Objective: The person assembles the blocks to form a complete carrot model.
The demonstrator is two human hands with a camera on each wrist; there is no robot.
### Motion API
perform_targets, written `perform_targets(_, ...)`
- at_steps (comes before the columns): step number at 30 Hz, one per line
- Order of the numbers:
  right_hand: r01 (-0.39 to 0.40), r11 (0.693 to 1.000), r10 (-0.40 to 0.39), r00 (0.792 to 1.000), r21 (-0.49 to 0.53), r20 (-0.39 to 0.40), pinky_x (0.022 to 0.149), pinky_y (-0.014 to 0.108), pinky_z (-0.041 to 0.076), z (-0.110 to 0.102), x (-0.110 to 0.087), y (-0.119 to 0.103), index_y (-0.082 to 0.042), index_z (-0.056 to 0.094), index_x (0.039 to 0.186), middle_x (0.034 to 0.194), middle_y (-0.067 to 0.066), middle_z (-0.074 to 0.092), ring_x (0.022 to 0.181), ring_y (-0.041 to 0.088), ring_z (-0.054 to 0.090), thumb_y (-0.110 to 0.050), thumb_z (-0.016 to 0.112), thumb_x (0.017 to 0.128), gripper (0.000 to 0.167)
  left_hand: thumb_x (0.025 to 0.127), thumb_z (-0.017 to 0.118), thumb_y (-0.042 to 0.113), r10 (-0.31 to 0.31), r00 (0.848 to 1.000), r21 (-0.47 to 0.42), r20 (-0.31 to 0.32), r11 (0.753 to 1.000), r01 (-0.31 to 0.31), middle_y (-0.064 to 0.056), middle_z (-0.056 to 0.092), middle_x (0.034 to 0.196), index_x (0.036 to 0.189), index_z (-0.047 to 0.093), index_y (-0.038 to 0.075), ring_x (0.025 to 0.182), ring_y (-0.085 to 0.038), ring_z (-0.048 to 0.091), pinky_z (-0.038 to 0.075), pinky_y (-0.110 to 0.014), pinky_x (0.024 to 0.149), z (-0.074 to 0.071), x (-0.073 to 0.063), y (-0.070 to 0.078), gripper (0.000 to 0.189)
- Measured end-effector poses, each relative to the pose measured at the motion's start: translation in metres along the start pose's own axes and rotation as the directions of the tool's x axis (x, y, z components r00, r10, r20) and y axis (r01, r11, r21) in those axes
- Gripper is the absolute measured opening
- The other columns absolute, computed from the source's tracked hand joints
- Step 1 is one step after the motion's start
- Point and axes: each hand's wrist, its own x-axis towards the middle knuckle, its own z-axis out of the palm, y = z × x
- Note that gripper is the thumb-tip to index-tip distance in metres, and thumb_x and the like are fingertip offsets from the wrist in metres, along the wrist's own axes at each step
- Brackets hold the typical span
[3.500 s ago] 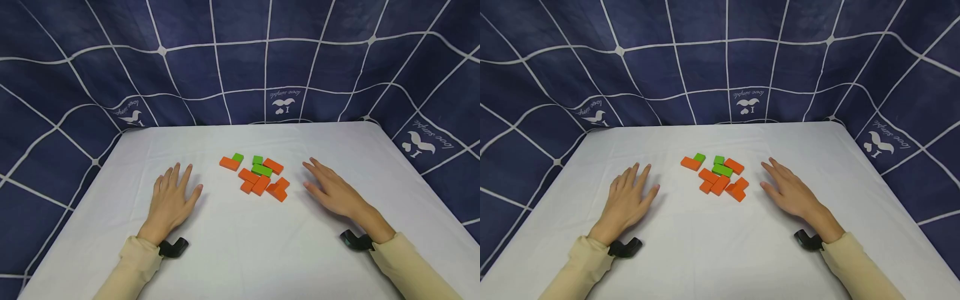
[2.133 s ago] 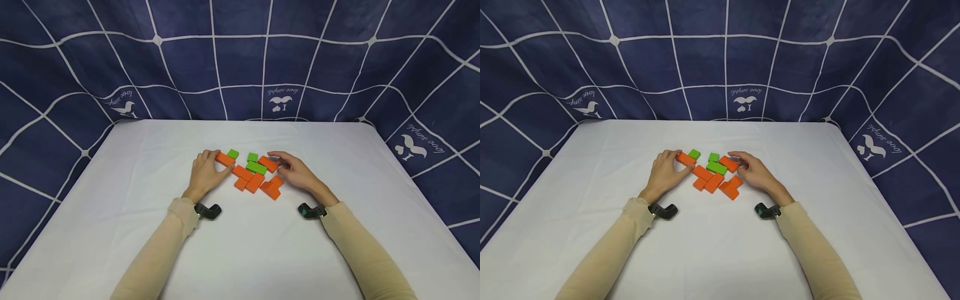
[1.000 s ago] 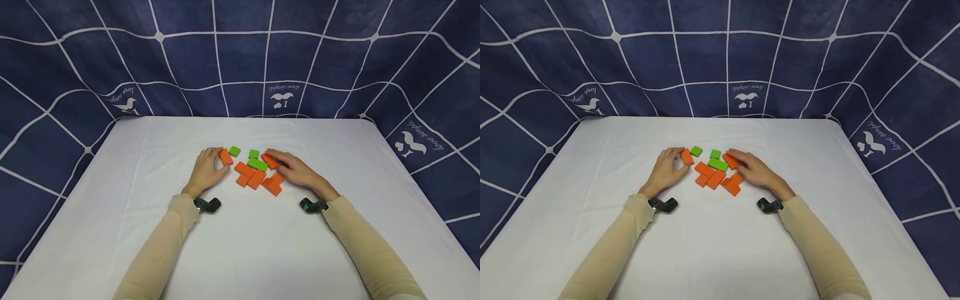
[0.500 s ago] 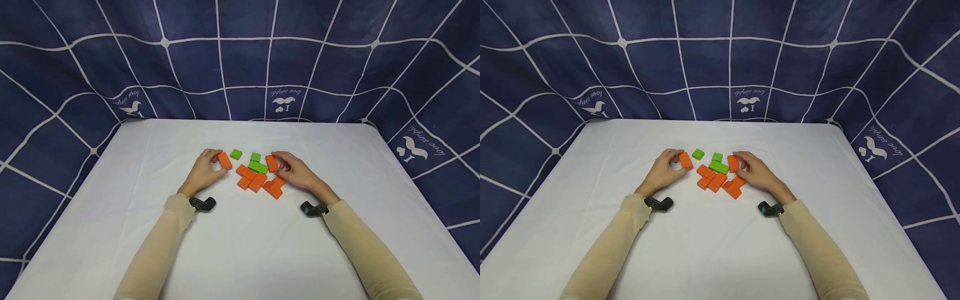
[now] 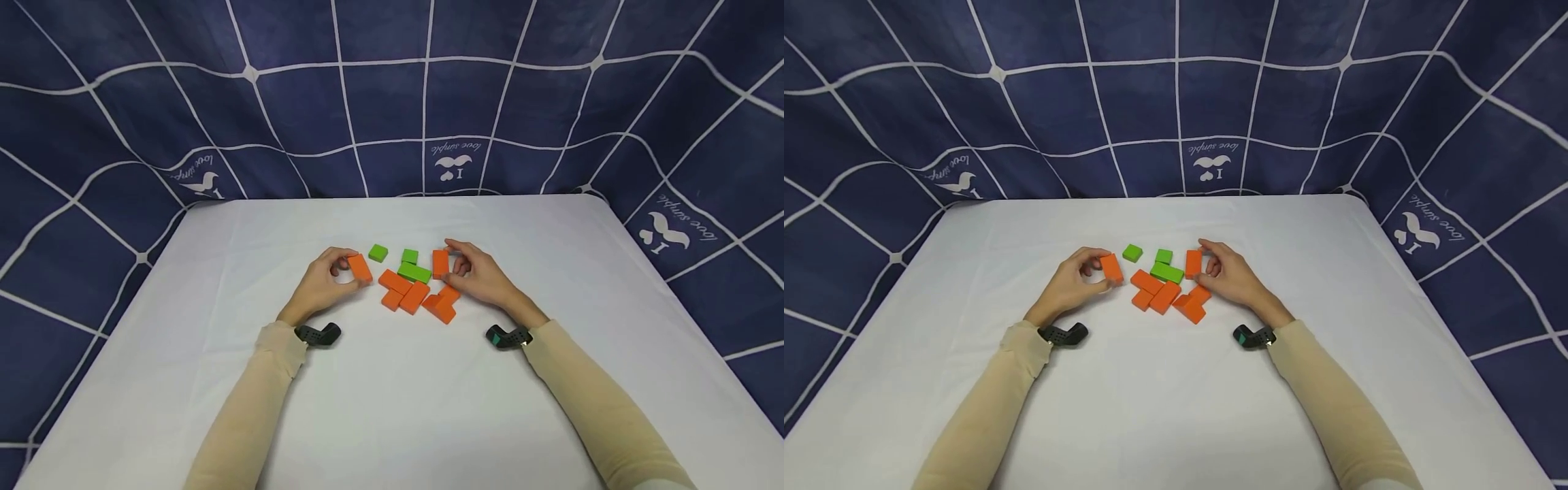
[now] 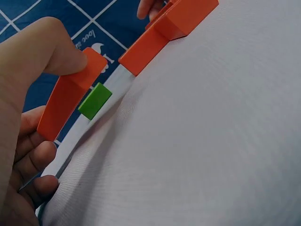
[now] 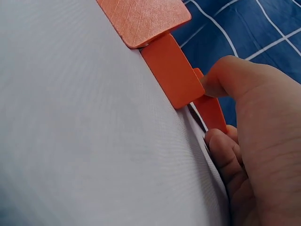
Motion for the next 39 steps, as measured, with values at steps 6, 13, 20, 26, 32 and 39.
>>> perform_targets(6, 0.001, 0.999, 0.001, 0.999, 0.036, -0.048, 0.078, 0.023, 0.049, -0.006, 0.002, -0.001, -0.007, 0.049, 0.152, 0.105, 0.01, 0.064, 0.085, 0.02, 0.059, -0.016, 0.077, 0.09, 0.068, 0.082, 0.084, 0.022, 0.043, 0.999, -0.044, -0.033, 0.998, -0.044, -0.006, 0.06, 0.112, 0.133, 0.064, 0.014, 0.096, -0.025, 0.052, 0.043, -0.035, 0.086, 0.0, 0.003, 0.001, 0.056)
perform_targets(13, -0.005, 0.997, 0.011, 0.996, 0.075, -0.087, 0.077, 0.02, 0.047, -0.01, -0.001, -0.001, -0.009, 0.055, 0.147, 0.104, 0.011, 0.063, 0.085, 0.022, 0.058, -0.015, 0.077, 0.091, 0.061, 0.081, 0.085, 0.025, 0.096, 0.995, -0.005, 0.006, 0.995, -0.096, -0.003, 0.061, 0.113, 0.133, 0.064, 0.014, 0.095, -0.023, 0.053, 0.044, -0.035, 0.083, 0.001, -0.007, 0.009, 0.057)
perform_targets(20, 0.032, 0.992, -0.017, 0.992, 0.121, -0.124, 0.077, 0.023, 0.048, -0.007, -0.006, -0.003, -0.008, 0.057, 0.145, 0.107, 0.013, 0.063, 0.086, 0.022, 0.058, -0.011, 0.077, 0.09, 0.059, 0.08, 0.086, 0.024, 0.106, 0.992, -0.017, 0.072, 0.994, -0.105, 0.001, 0.062, 0.116, 0.131, 0.065, 0.016, 0.097, -0.022, 0.054, 0.046, -0.037, 0.085, 0.001, -0.028, 0.019, 0.055)
perform_targets(26, 0.037, 0.988, -0.014, 0.99, 0.153, -0.143, 0.079, 0.035, 0.049, -0.015, -0.015, -0.034, 0.002, 0.053, 0.146, 0.113, 0.025, 0.058, 0.089, 0.035, 0.057, -0.002, 0.075, 0.089, 0.061, 0.079, 0.087, 0.026, 0.14, 0.98, -0.053, 0.144, 0.99, -0.133, 0.005, 0.064, 0.116, 0.129, 0.066, 0.019, 0.097, -0.018, 0.057, 0.048, -0.035, 0.086, 0.011, -0.042, 0.027, 0.054)
perform_targets(32, 0.068, 0.979, -0.04, 0.988, 0.191, -0.146, 0.079, 0.039, 0.049, -0.014, -0.021, -0.049, 0.002, 0.054, 0.144, 0.109, 0.024, 0.055, 0.09, 0.039, 0.055, 0.001, 0.076, 0.087, 0.061, 0.079, 0.088, 0.028, 0.162, 0.97, -0.038, 0.183, 0.987, -0.158, 0.007, 0.064, 0.124, 0.128, 0.066, 0.02, 0.107, -0.013, 0.058, 0.049, -0.036, 0.096, 0.019, -0.054, 0.022, 0.055)
perform_targets(39, 0.12, 0.975, -0.096, 0.987, 0.187, -0.13, 0.075, 0.038, 0.048, -0.009, -0.027, -0.056, 0.005, 0.055, 0.143, 0.115, 0.019, 0.054, 0.083, 0.039, 0.054, 0.001, 0.075, 0.086, 0.061, 0.078, 0.087, 0.031, 0.179, 0.962, -0.025, 0.206, 0.984, -0.177, 0.009, 0.062, 0.124, 0.128, 0.066, 0.025, 0.113, -0.012, 0.057, 0.048, -0.041, 0.105, 0.022, -0.058, 0.02, 0.055)
